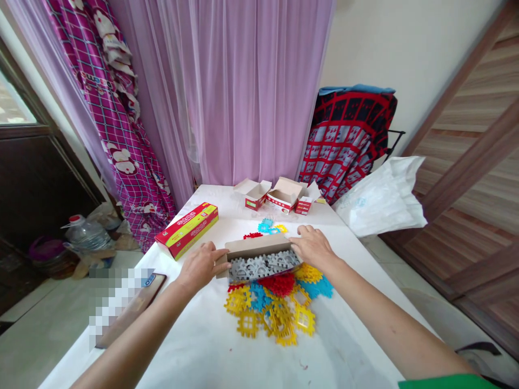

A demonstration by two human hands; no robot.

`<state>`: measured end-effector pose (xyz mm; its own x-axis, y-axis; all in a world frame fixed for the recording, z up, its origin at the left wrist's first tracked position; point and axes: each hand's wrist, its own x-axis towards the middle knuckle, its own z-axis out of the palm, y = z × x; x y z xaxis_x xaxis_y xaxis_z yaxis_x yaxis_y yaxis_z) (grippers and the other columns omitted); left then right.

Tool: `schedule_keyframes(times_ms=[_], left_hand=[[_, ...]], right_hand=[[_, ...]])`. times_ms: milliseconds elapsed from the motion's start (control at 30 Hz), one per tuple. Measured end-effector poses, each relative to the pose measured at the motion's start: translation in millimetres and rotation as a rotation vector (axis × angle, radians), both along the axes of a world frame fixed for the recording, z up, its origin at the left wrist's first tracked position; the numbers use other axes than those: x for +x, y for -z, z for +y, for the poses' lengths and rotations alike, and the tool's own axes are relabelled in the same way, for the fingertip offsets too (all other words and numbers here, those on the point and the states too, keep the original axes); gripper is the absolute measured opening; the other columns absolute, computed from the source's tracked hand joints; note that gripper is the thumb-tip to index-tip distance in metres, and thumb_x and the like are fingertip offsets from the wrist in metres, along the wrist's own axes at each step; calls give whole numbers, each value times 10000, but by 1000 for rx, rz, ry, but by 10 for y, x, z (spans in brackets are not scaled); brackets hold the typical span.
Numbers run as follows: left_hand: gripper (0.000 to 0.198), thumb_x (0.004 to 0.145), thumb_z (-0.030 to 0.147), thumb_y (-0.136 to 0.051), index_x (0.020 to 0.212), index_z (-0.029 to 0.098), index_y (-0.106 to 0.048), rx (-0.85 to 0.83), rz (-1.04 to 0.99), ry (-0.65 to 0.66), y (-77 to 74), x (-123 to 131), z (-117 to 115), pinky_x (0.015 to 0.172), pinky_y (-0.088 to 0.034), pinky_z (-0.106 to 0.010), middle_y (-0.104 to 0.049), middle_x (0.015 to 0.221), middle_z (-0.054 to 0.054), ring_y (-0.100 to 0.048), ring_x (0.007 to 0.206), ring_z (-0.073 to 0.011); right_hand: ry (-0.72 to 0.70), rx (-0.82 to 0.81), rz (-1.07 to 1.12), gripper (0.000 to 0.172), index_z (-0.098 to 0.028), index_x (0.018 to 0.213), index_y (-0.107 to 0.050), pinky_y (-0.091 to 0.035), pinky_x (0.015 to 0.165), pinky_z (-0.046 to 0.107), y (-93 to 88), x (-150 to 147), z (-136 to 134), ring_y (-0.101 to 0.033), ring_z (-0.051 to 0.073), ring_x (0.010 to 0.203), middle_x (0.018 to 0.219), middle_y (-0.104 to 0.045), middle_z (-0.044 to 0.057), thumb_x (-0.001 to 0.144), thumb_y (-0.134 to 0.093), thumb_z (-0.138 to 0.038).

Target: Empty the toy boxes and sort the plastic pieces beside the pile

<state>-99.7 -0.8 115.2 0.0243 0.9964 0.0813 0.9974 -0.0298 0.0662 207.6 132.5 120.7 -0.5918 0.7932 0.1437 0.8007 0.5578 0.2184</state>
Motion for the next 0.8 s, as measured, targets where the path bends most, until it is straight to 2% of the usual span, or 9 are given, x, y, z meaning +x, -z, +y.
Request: schedule_keyframes(times_ms=[133,300,367,467,600,733,800], left_hand=[[412,871,532,-543,1221,347,-657,-61,121,27,-180,71,12,818,-453,-354,-639,979,-92,-608,953,-269],[467,869,522,-532,1306,364,-580,-245,87,-64,-181,128,68,757,-472,-360,-719,1002,-92,-668,942,-304],[462,874,474,-522,1314,343,-566,-255,21,-74,-135,144,74,755,-473,-350,-730,1003,-83,-675,952,-298],[454,884,401,-479,1319,283,-536,-232,-115,-81,-18,163,67,761,-474,-329,-741,943,-59,-684,923,-264],[405,881,330,-430,1275,270,-506,-151,-394,-52,204,157,68,734,-470,-281,-717,872,-2,-677,784,-183],[398,871,342,-411,1254,253,-471,-95,-727,15,403,142,69,644,-466,-234,-635,825,29,-614,623,-115],[415,863,381,-437,1255,249,-465,-56,-781,27,455,169,49,630,-464,-228,-614,843,28,-600,621,-108]], right_hand=[[6,-4,-142,269,-199,1003,-753,-388,751,336,-136,-113,-42,-543,256,949,1004,-615,156,917,-505,-256],[-136,80,-253,223,-136,862,-762,-400,813,396,-123,-140,-7,-537,309,1032,1023,-633,188,861,-540,-152],[-127,72,-257,238,-113,864,-755,-418,774,381,-99,-127,-12,-581,296,984,1001,-651,199,849,-518,-101],[-3,-32,-232,294,-115,954,-739,-442,700,328,-53,-78,-29,-656,250,862,924,-701,182,878,-457,-84],[153,-138,-103,325,-218,1080,-719,-469,733,304,27,51,23,-686,241,904,961,-739,124,940,-432,-279],[153,-244,130,394,-327,1261,-634,-480,772,295,163,215,151,-675,228,968,1113,-722,47,910,-462,-377],[111,-287,220,424,-340,1303,-602,-478,782,282,243,275,196,-677,209,945,1095,-728,22,905,-458,-365]])
